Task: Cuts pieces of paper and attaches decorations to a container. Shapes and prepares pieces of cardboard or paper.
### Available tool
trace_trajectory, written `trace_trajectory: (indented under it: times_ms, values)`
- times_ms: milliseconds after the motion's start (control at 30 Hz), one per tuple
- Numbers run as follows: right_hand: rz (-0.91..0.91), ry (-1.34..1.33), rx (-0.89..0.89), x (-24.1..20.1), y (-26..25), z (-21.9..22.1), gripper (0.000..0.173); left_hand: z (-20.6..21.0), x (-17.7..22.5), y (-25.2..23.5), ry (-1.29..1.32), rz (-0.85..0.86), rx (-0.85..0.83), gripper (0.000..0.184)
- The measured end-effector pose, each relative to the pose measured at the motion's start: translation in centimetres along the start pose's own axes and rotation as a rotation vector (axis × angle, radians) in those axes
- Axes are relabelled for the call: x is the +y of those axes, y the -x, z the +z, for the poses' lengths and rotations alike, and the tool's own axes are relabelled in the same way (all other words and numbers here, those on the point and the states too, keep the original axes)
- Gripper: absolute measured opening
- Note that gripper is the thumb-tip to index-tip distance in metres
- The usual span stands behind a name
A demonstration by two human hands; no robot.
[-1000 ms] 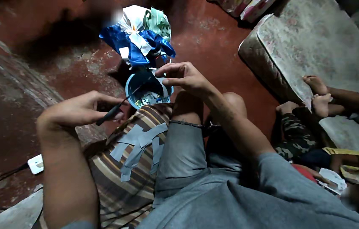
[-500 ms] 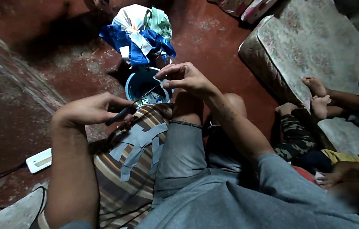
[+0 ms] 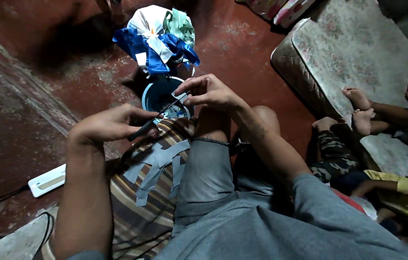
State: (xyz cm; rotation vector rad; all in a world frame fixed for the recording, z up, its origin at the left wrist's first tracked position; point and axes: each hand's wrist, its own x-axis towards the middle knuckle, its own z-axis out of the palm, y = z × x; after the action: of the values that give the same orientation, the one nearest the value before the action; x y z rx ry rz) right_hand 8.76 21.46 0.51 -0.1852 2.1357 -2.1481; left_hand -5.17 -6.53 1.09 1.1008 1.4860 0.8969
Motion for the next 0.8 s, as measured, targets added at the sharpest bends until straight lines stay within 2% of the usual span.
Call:
trace_trajectory:
  times_ms: [433, 800]
  values:
    - [0.008, -0.132, -0.007, 0.3, 0.0, 0.7, 0.029, 0.7, 0.0, -0.8, 0.120, 0.045, -0.045, 0.045]
    - [0.006, -0.142, -0.068, 0.5, 0.0, 0.3, 0.031, 1.0, 0.3, -1.0, 0.089, 0.042, -0.059, 0.043]
